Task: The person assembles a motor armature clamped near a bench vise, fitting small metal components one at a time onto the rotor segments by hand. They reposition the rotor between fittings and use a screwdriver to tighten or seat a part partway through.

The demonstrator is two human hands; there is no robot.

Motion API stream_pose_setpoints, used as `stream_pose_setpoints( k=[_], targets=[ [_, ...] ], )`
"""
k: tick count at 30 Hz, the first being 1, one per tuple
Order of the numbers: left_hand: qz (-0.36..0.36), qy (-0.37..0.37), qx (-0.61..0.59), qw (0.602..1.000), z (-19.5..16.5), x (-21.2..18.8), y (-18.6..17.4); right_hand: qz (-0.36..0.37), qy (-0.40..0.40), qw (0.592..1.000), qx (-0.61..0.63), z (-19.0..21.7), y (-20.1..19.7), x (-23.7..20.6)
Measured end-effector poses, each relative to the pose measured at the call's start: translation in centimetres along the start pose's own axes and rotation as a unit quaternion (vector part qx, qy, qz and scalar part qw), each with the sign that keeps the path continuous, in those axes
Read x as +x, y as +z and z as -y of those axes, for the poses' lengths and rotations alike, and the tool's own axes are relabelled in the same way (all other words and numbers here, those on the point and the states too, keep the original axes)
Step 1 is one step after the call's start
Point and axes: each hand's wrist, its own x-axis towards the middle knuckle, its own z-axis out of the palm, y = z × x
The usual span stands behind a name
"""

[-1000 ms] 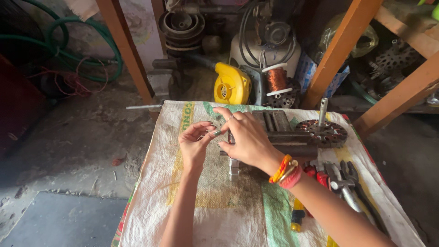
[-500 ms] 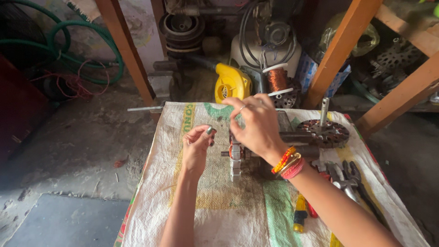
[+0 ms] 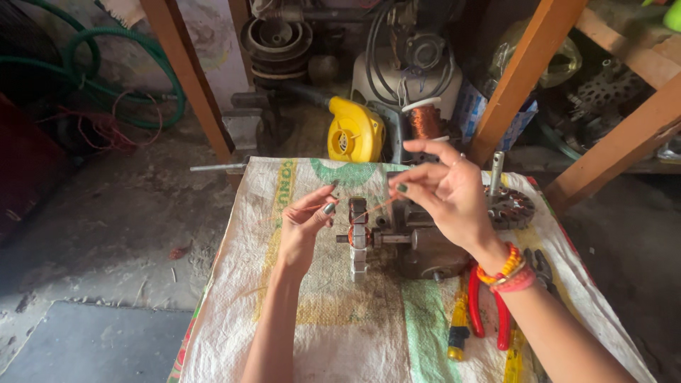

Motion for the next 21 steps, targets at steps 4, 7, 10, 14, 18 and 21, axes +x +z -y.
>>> stream_pose_setpoints(
  k=[4, 7, 10, 14, 18, 21],
  targets=[
    [0.047, -0.024, 0.022, 0.998, -0.5, -0.3, 0.5, 0.056, 0.005, 0.996, -0.064, -0.7, -1.1, -1.4],
    [0.077, -0.056, 0.035, 0.995, -1.3, -0.5, 0.7, 0.090, -0.051, 0.963, -0.249, -1.2, -1.1, -2.4],
    [0.124, -0.077, 0.068, 0.987, -2.4, -0.7, 0.3, 0.099, 0.032, 0.958, -0.267, -1.6, -0.5, -3.3],
    [0.180, -0.142, 0.090, 0.969, -3.8, -1.4, -1.0, 0.108, 0.057, 0.956, -0.268, -1.6, 0.0, -4.2],
    [0.174, -0.156, 0.118, 0.965, -3.2, -1.3, -1.2, 0.105, -0.075, 0.958, -0.258, -1.6, 0.5, -5.0],
    [0.139, -0.145, 0.155, 0.967, -2.6, -1.0, -1.2, 0.103, -0.064, 0.952, -0.280, -1.6, 0.7, -5.6]
  ],
)
